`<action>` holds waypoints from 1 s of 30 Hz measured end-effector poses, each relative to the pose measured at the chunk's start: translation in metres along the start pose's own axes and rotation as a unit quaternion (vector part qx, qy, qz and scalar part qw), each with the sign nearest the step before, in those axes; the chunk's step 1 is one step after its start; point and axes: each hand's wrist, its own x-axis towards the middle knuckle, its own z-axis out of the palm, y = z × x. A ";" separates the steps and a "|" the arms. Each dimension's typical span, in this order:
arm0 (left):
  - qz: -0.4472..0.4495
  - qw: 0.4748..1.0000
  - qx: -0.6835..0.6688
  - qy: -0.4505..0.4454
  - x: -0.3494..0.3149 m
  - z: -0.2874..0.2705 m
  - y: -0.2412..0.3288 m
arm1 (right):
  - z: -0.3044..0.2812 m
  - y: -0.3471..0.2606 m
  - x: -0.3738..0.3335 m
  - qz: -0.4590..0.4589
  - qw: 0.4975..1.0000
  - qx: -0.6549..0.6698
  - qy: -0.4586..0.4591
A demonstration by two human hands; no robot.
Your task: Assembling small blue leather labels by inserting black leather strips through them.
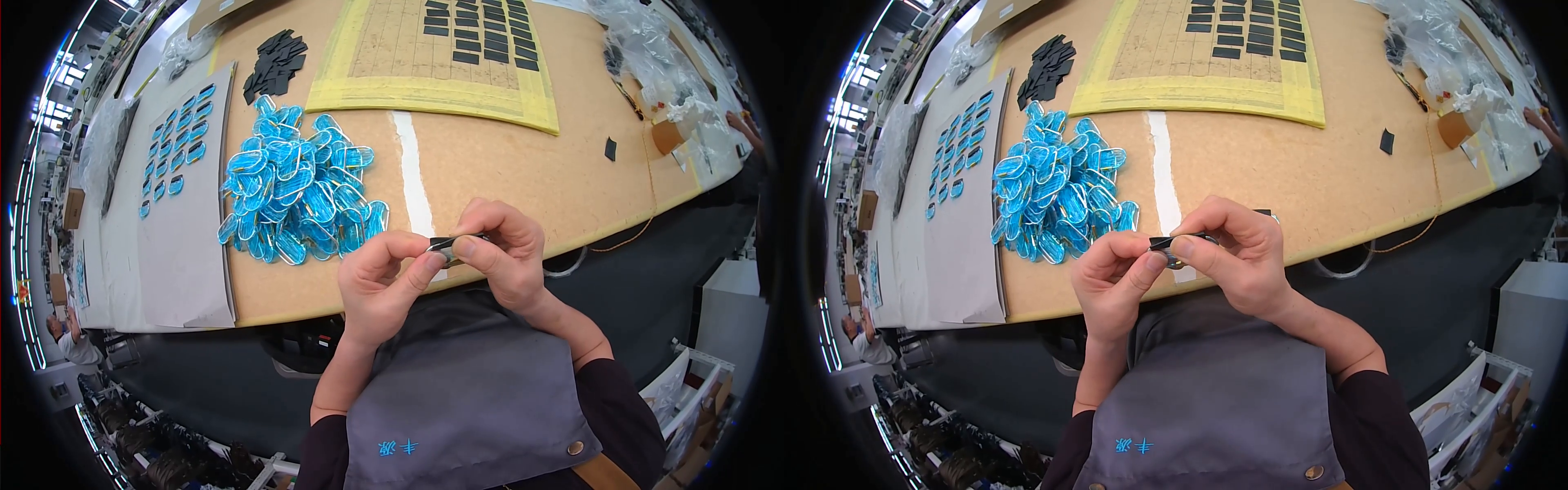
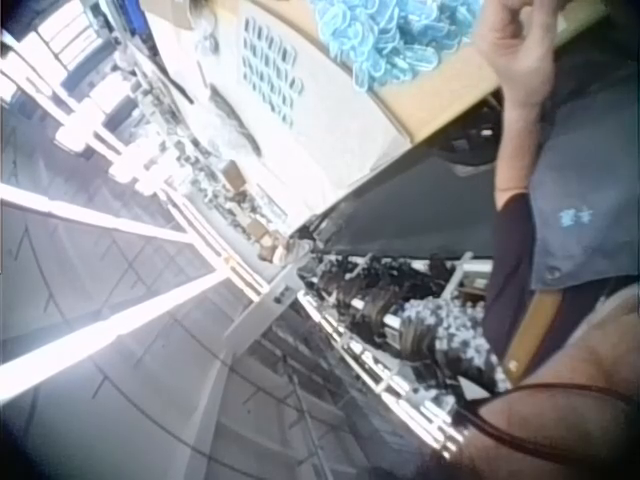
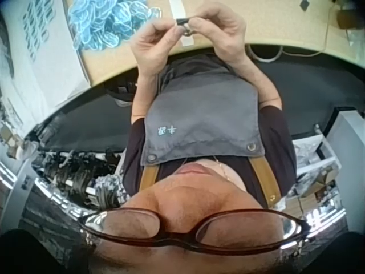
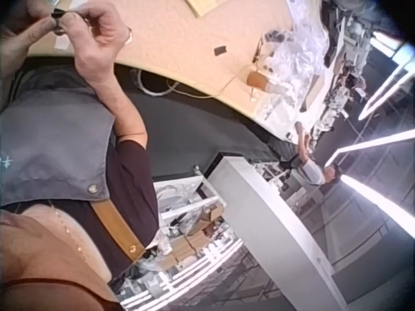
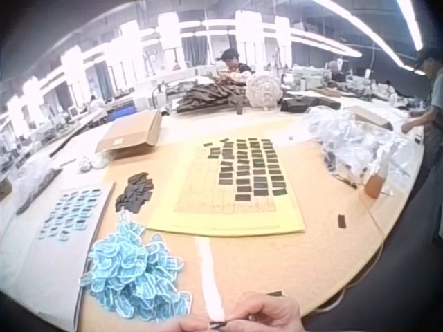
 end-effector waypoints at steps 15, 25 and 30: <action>-0.022 0.995 -0.087 0.038 -0.001 0.010 -0.001 | 0.002 0.001 0.000 0.007 1.000 -0.005 -0.005; 0.008 0.997 -0.076 0.032 -0.002 0.010 -0.006 | 0.001 0.000 -0.001 0.002 1.000 -0.018 -0.002; 0.019 0.997 -0.070 0.032 -0.001 0.010 -0.006 | 0.002 0.001 -0.001 0.005 1.000 -0.018 0.000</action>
